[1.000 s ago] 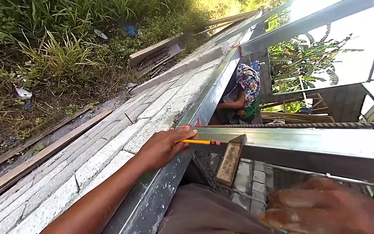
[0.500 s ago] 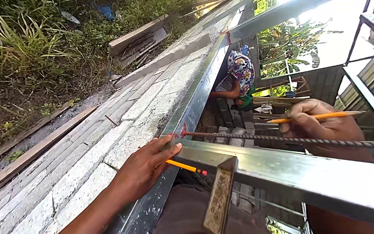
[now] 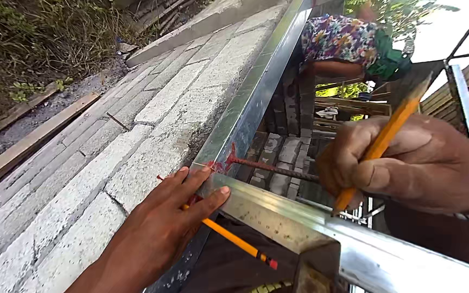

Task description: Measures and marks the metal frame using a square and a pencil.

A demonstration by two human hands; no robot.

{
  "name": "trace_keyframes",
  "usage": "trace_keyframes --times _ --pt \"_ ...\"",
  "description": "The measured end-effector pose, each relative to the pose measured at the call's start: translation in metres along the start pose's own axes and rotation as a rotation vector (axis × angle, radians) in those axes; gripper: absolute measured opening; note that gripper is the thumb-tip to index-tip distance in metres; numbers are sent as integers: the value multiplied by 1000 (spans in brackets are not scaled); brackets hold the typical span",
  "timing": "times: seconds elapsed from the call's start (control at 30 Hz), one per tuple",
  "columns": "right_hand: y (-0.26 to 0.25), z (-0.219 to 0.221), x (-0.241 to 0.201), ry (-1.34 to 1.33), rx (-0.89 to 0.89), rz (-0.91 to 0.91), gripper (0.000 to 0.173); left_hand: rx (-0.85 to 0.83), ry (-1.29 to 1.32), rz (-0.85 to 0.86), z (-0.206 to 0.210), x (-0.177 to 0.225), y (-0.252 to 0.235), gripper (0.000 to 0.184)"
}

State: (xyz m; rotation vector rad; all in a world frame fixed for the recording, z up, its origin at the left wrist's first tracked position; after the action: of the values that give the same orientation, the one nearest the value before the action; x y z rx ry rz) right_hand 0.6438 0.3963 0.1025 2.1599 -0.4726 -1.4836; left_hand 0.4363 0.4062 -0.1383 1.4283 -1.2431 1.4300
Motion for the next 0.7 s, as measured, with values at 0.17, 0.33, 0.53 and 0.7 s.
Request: trace_keyframes --times 0.17,0.33,0.53,0.7 --pt "-11 7 17 28 -97 38 24 -3 -6 -6 1 0 1 45" --pt "-16 17 29 -53 -212 72 26 0 5 -4 0 0 1 47" --pt "-21 19 29 -73 -243 77 26 -2 6 16 1 -2 0 51" --pt "-19 18 28 -59 -200 68 26 -5 -2 7 2 -3 1 52"
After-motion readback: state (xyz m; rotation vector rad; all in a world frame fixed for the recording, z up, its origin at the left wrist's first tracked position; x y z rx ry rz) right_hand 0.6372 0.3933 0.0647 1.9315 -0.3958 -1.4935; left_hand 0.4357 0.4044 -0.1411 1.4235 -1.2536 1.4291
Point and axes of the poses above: each hand's wrist, its own y-axis away from the middle knuckle, its own z-axis out of the palm, x = y × z, the point moved 4 cm from there along -y, towards the middle knuckle, and after that the axes turned 9 degrees about -z, right-handed, at the moved point
